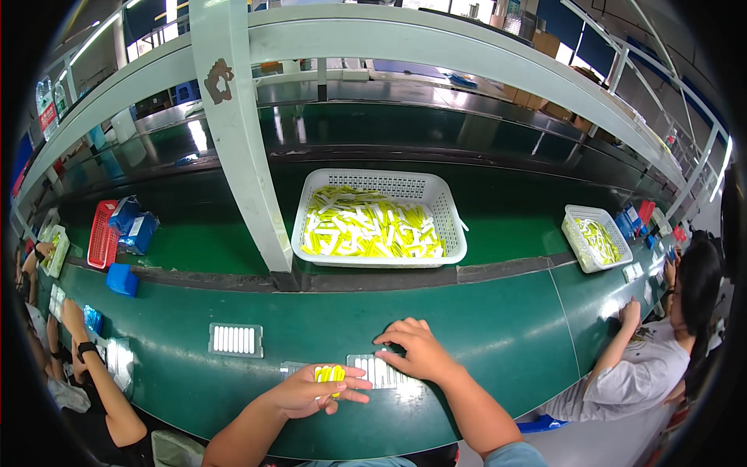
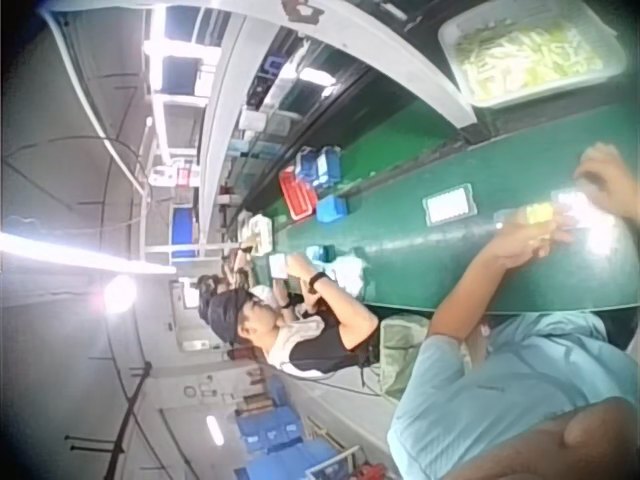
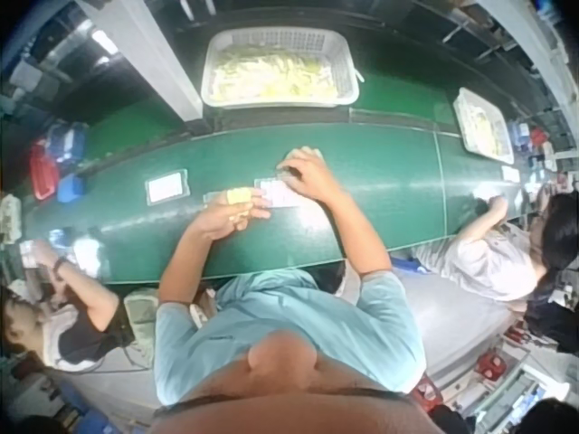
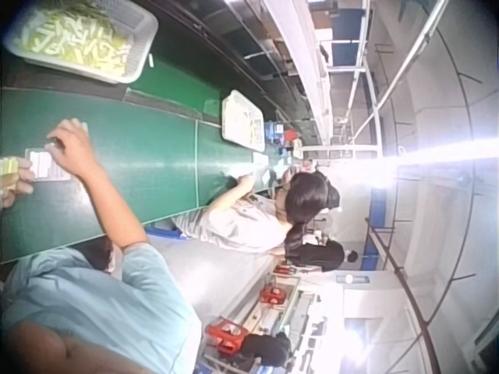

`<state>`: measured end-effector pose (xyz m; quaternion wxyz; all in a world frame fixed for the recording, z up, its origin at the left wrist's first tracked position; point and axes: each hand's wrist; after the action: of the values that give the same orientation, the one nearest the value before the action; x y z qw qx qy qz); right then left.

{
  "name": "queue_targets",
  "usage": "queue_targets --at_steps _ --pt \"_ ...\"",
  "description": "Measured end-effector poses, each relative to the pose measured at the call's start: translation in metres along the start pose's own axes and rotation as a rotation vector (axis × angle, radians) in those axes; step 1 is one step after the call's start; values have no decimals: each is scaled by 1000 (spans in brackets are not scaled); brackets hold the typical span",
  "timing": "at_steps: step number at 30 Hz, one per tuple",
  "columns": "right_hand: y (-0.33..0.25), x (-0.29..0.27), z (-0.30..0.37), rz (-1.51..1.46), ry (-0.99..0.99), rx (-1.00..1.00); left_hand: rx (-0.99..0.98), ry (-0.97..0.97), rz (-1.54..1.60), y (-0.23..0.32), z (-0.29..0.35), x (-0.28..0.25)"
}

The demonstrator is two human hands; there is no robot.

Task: The person takes strips from a basket and inserts them into slots on plastic trays by hand.

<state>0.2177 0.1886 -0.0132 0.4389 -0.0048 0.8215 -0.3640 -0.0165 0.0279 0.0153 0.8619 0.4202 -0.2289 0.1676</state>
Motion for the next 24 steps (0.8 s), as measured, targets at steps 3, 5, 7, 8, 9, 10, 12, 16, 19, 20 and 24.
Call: queue_targets --at_steps 3,5,7,8,9,10,12,16,19,20,24 --pt "-5 -6 -3 10 -14 10 25 -5 22 0 0 -1" --pt "-8 -10 -3 -12 -45 -21 13 -7 43 0 -1 -3" --pt "-9 -9 -3 -12 -23 -25 0 -12 64 0 0 -3" --pt "-11 -7 -3 -10 -25 -25 2 -11 64 1 0 -3" --pt "-14 -3 -2 21 -6 -7 4 -9 64 1 0 -3" --pt "-15 -1 -2 52 13 11 5 -10 65 0 -1 -3" --pt "-14 -1 -2 39 18 8 -22 -31 76 -4 -3 -6" --pt "-2 2 -1 -98 98 62 -31 -52 74 -4 -3 -4" --pt "-19 0 -4 -163 177 36 6 -95 93 -5 -4 -4" --pt "-29 0 -4 -194 200 -23 8 -135 101 -8 -5 -3" --pt "-65 7 -1 -278 75 -103 28 -190 43 -19 -7 3"
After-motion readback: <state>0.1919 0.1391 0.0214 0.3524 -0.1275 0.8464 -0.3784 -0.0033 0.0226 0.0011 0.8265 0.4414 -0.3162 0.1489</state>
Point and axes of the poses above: each hand's wrist, its own z-axis away from the middle knuckle, its own x-axis out of the palm, y = z × x, and after that the axes turned 10 degrees about y, right-handed
